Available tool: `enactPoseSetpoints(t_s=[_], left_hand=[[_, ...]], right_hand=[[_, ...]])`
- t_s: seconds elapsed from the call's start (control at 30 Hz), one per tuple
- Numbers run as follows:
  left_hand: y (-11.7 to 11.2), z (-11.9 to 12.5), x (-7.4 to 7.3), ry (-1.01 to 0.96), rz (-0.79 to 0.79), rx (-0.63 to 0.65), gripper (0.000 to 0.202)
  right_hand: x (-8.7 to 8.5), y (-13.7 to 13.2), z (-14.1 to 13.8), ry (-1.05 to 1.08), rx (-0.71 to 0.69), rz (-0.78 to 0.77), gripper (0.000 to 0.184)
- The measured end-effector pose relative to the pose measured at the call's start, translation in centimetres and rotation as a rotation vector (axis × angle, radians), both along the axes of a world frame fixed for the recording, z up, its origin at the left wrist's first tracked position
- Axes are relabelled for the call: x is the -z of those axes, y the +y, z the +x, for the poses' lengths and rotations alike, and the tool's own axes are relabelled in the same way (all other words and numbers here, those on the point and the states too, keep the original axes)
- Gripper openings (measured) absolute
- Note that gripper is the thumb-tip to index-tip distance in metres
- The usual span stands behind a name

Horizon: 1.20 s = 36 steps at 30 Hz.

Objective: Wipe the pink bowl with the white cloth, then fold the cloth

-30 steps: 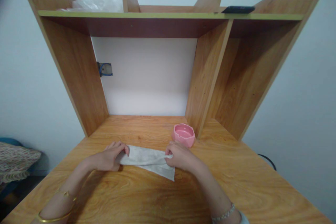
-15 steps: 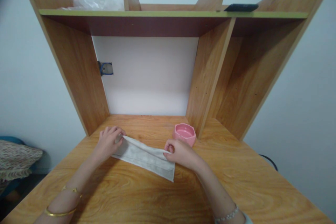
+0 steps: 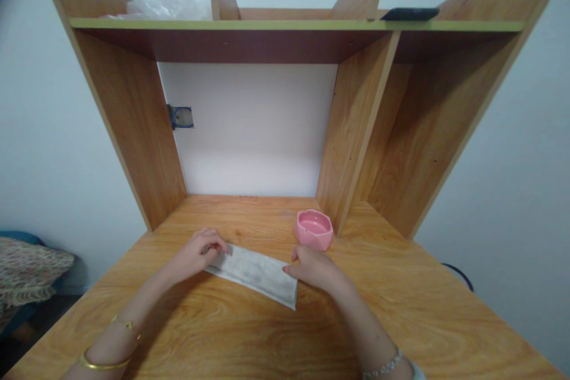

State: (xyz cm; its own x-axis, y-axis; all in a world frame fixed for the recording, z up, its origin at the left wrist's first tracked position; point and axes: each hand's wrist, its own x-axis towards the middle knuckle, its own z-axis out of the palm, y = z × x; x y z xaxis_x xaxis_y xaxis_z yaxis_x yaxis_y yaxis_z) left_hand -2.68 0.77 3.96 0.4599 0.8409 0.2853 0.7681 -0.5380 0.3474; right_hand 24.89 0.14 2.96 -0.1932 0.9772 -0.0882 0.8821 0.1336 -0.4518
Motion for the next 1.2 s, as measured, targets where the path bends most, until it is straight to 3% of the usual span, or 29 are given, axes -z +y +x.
enactPoseSetpoints(t_s=[0.13,0.23,0.37,0.5,0.57,0.7,0.8,0.93,1.03,1.1,1.2], left_hand=[[-0.1,1.0,1.0,0.043,-0.073,0.095,0.033],[-0.7,2.2,1.3,0.061,-0.129,0.161,0.039],[-2.7,4.9,1.3,0.064,-0.178,0.324,0.045],[-4.1,6.7,1.0,0.068,-0.172,0.417,0.054],[-3.7,6.2,0.7,0.05,-0.139,0.354,0.052],[-1.2,3.1,0.0,0.021,-0.014,-0.051,0.028],[0.3,0.9,0.0,0.094,-0.055,-0.229,0.025],[0.6,0.3,0.5,0.136,-0.118,-0.211,0.033],[0.4,0.6,0.7,0.166,-0.119,-0.209,0.034],[0.4,0.6,0.8,0.187,-0.099,-0.234,0.033],[0.6,0.3,0.8,0.215,-0.056,-0.291,0.031]], right_hand=[[-0.1,0.1,0.4,0.095,-0.021,-0.082,0.007],[-1.5,0.1,1.1,0.152,-0.032,-0.062,0.003],[-4.0,-0.2,2.7,0.364,-0.044,-0.08,0.013],[-5.3,-0.5,2.9,0.536,0.027,-0.111,0.015],[-5.5,-0.3,2.0,0.55,0.052,-0.107,0.015],[-5.8,0.3,-1.1,0.43,0.028,-0.002,0.019],[-5.9,0.8,-4.2,0.326,0.021,-0.005,0.022],[-5.0,1.1,-8.8,0.329,-0.132,-0.34,0.032],[-3.6,1.1,-11.4,0.34,-0.178,-0.424,0.034],[-2.7,1.1,-12.1,0.333,-0.193,-0.419,0.03],[-2.4,1.0,-11.1,0.277,-0.158,-0.236,0.027]])
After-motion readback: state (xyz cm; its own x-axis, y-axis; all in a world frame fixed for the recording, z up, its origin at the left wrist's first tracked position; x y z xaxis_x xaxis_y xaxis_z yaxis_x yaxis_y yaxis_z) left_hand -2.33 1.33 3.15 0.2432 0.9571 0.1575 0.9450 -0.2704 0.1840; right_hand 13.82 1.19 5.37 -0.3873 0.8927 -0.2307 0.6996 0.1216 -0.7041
